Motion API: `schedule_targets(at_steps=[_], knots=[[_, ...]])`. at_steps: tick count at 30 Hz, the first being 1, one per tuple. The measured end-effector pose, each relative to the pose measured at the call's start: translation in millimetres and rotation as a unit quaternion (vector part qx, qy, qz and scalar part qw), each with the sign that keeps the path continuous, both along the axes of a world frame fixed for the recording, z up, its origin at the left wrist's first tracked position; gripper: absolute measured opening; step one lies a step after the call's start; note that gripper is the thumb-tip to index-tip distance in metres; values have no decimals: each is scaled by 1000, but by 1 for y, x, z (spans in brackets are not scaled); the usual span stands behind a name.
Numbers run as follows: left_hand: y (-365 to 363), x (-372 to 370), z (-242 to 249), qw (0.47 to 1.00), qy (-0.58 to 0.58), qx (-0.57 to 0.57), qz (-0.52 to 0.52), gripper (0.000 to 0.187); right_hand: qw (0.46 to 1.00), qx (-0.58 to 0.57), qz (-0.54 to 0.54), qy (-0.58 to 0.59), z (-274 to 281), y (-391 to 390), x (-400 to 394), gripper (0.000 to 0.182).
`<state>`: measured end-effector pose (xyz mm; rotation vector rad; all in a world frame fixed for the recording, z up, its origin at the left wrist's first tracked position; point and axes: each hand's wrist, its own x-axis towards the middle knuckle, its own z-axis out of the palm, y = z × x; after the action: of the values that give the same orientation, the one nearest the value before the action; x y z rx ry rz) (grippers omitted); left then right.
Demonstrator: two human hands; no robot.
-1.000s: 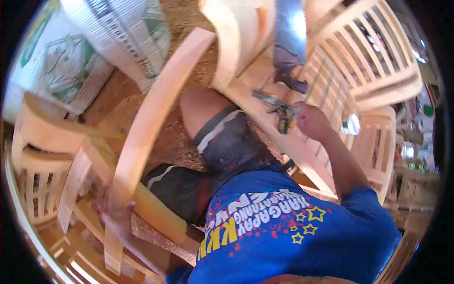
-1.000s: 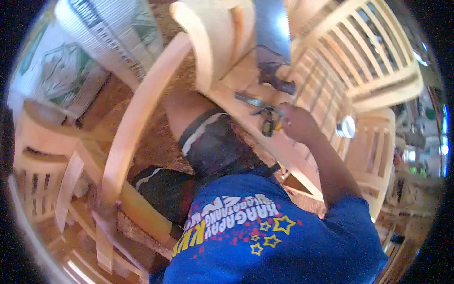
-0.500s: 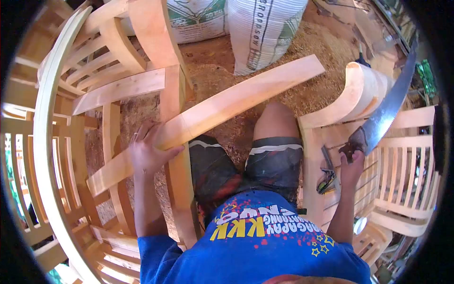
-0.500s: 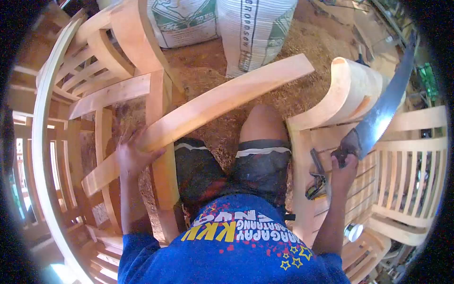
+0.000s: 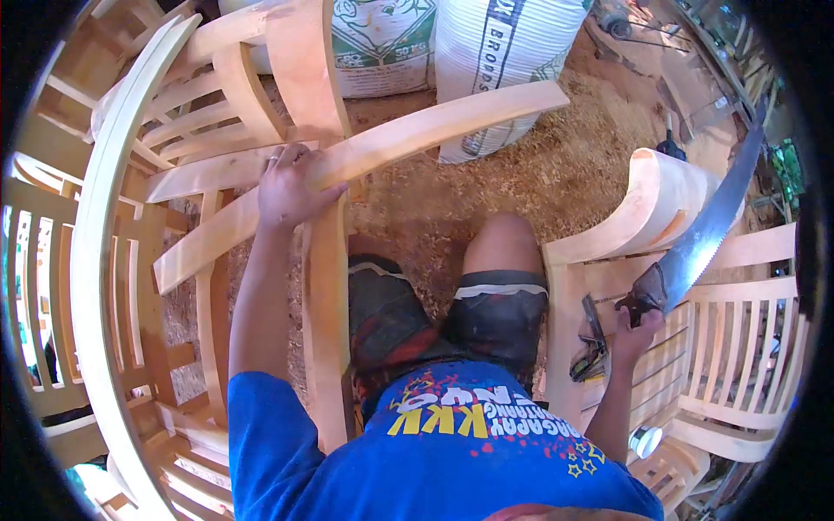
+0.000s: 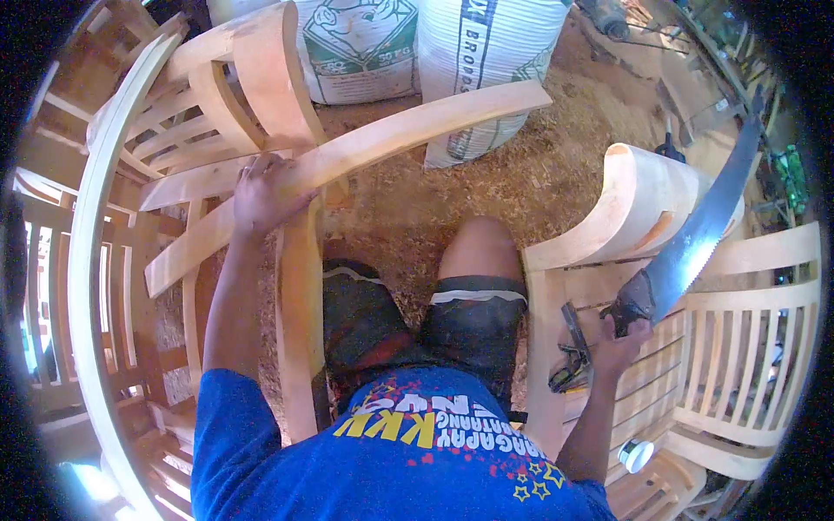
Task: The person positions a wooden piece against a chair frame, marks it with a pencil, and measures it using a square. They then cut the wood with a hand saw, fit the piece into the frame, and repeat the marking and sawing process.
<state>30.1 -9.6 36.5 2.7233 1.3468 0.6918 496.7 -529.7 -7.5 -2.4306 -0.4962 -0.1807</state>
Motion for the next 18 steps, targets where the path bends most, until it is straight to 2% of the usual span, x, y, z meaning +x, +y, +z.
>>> schedule_targets(at_steps=[2,5,8,11,12,13,17,18], knots=[[9,9,-1,1000,16,-16,19,61,999,34,14,11,-4,-5,5,79],[20,16,0,999,-26,11,-38,64,996,83,23,22,9,-2,-10,76],[28,13,-11,999,-26,17,-43,66,994,95,39,38,24,-5,-19,72],[19,18,5,997,19,-72,17,60,980,170,91,54,59,7,-37,61],[22,16,3,998,8,-63,7,63,976,187,98,51,68,10,-38,59],[24,15,-2,999,-5,-54,-4,66,974,203,85,49,74,11,-37,51],[24,13,-1,998,-15,-52,-35,65,971,234,38,-25,98,18,-37,43],[26,12,-5,998,-14,-37,-43,65,961,273,28,8,99,11,-31,43]])
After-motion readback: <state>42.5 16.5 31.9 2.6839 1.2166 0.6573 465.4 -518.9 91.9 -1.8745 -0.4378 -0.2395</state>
